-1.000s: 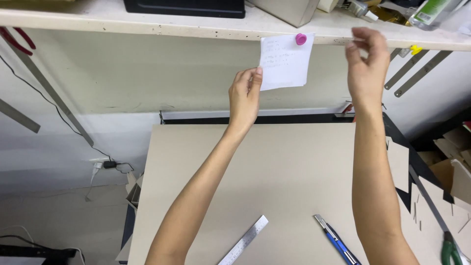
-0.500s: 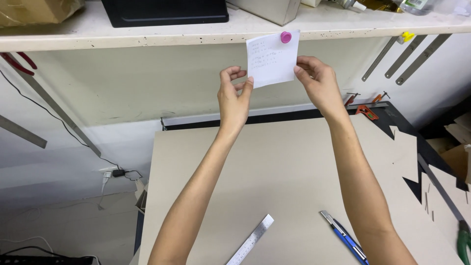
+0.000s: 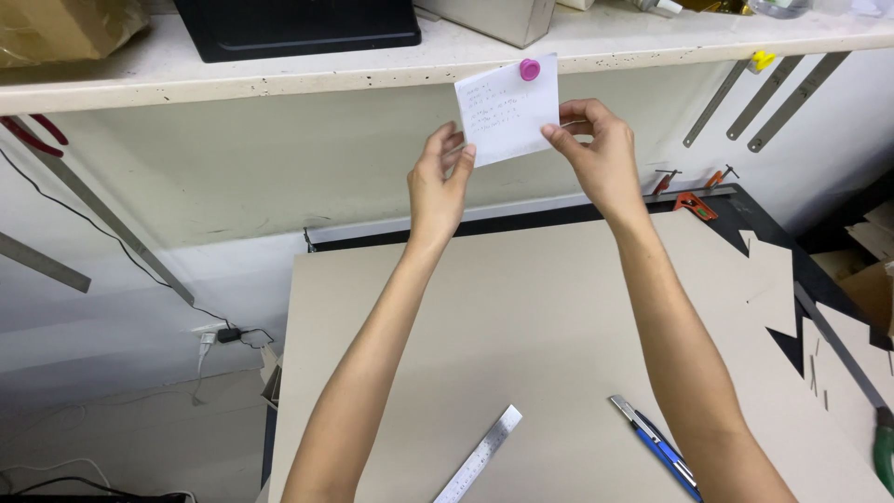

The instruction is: Measuring and cutting cardboard sheets using a metal ruler and a utility knife on a workbench.

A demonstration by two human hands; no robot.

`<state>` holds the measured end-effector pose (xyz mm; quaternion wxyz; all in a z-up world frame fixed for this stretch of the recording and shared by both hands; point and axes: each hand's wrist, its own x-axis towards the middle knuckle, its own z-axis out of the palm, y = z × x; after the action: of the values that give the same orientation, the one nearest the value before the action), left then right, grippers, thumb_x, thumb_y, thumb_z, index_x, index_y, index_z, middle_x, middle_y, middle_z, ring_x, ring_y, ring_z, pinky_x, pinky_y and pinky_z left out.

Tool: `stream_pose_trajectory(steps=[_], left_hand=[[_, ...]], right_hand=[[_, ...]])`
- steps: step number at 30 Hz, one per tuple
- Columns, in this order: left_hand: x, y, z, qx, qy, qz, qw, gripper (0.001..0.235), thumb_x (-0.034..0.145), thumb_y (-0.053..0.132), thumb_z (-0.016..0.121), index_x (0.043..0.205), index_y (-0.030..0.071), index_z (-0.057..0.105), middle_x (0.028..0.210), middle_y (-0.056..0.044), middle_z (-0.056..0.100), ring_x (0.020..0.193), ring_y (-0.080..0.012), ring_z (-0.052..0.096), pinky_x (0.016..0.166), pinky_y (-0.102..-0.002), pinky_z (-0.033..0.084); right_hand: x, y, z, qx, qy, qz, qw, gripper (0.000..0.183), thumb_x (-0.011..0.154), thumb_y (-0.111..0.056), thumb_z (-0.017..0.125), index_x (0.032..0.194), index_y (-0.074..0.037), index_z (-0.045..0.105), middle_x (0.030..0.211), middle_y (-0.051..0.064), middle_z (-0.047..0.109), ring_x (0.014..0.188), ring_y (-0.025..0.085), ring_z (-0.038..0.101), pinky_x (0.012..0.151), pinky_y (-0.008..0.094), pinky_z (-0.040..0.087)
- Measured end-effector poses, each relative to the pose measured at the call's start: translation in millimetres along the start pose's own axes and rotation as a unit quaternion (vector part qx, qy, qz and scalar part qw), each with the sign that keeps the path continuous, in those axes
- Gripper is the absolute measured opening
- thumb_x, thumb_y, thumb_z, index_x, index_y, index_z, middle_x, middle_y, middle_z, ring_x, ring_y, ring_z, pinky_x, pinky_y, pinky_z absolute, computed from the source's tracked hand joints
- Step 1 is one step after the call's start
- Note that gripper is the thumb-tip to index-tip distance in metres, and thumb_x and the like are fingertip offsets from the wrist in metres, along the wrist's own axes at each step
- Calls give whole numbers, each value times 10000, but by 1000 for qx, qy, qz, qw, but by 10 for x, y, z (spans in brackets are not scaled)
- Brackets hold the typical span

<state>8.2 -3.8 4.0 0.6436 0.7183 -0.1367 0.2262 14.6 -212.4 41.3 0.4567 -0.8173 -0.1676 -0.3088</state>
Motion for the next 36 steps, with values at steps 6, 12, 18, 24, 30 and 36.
stream_pose_trajectory(steps=[6,12,18,24,30,36], left_hand=[[84,-100,86,-64,6,-21,998,143,906,172,712,1023,91,718,906,-31,764,792,-95,715,723,-243,612],[58,-64,48,-179,7,-56,982,174,862,184,751,972,63,691,899,-39,743,784,-80,666,665,-242,597],[57,35,4,-145,27,-34,988,123,902,166,702,982,73,693,951,-14,754,785,-81,664,663,-235,592],[102,-8,-12,-84,43,-29,995,127,908,180,675,990,87,702,944,-12,763,780,-96,684,691,-264,645],[111,-46,6,-74,42,-54,995,144,912,181,655,1012,88,700,968,-13,764,790,-95,701,694,-280,656],[84,-20,-2,-80,37,-58,994,146,918,159,641,1026,85,706,993,-17,769,845,-105,717,714,-289,661]], right_hand=[[46,26,51,101,23,50,993,318,872,-24,811,1136,-11,634,807,92,688,735,136,677,675,286,625],[62,73,24,175,13,133,976,180,990,-95,670,993,-83,491,746,60,679,702,153,675,589,304,657],[190,186,-90,154,51,109,981,62,1015,-126,665,1025,-80,625,857,14,640,782,116,639,537,226,610],[426,52,-330,76,78,43,993,92,1021,15,627,1052,-71,640,930,29,679,801,103,609,607,209,535],[771,-68,-533,-63,85,-191,976,163,1015,159,585,1045,28,676,958,76,641,855,168,546,695,303,441],[868,-99,-573,-136,100,-254,953,151,1078,132,616,992,11,643,908,71,597,784,193,484,651,342,402]])
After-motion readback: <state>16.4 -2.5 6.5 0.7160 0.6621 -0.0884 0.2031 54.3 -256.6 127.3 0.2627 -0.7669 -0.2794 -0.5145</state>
